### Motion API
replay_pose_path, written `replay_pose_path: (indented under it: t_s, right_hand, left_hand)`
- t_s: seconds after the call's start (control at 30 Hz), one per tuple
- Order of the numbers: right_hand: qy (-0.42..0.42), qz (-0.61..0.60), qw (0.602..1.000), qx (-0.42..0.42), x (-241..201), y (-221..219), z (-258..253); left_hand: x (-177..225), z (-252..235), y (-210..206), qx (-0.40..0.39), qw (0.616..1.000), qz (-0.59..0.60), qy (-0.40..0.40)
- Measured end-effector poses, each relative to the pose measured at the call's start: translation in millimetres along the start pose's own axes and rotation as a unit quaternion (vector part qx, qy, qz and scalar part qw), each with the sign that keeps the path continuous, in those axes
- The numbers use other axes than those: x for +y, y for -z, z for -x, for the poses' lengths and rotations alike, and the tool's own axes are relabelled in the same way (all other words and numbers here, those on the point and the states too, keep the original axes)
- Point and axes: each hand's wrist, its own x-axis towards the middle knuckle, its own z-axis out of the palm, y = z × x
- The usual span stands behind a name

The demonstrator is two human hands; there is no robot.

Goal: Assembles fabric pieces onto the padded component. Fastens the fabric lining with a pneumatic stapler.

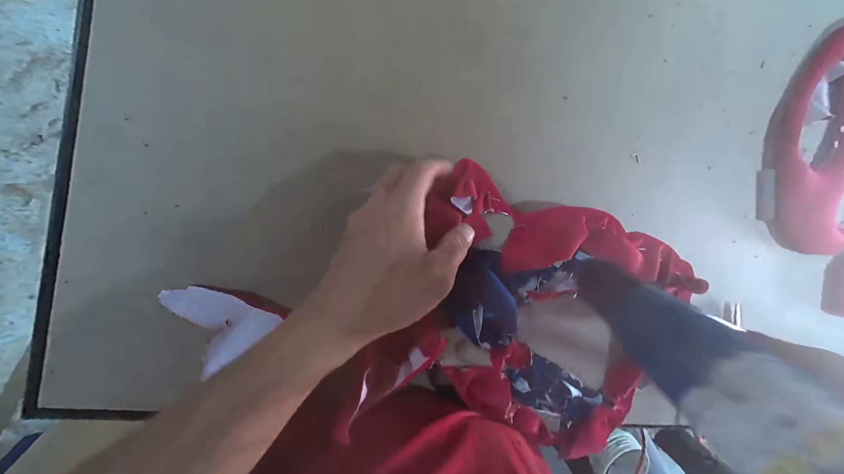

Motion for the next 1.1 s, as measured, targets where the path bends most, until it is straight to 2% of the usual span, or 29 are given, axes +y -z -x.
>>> replay_pose_path:
  t_s: [0.1,0.17,0.3,0.47,1.1]
  right_hand:
    - [0.035,0.021,0.999,-0.021,7.7,-27.0,-36.4]
    - [0.057,0.015,0.997,-0.045,5.2,-35.0,-54.9]
    - [0.059,-0.007,0.995,-0.082,14.6,-34.8,-64.1]
    - [0.05,0.005,0.993,-0.109,6.5,-29.8,-70.1]
    - [0.039,0.039,0.994,-0.099,-7.3,-33.6,-73.1]
  left_hand:
    - [-1.7,-12.5,2.5,-0.081,0.996,0.025,-0.004]
    - [-5.8,-16.3,1.5,-0.1,0.994,0.041,0.001]
    - [-8.9,-25.0,-5.5,-0.057,0.997,0.05,0.031]
    - [-6.4,-25.0,-8.9,-0.022,1.0,0.004,-0.006]
    - [-10.4,-20.2,-4.2,-0.048,0.998,-0.045,-0.022]
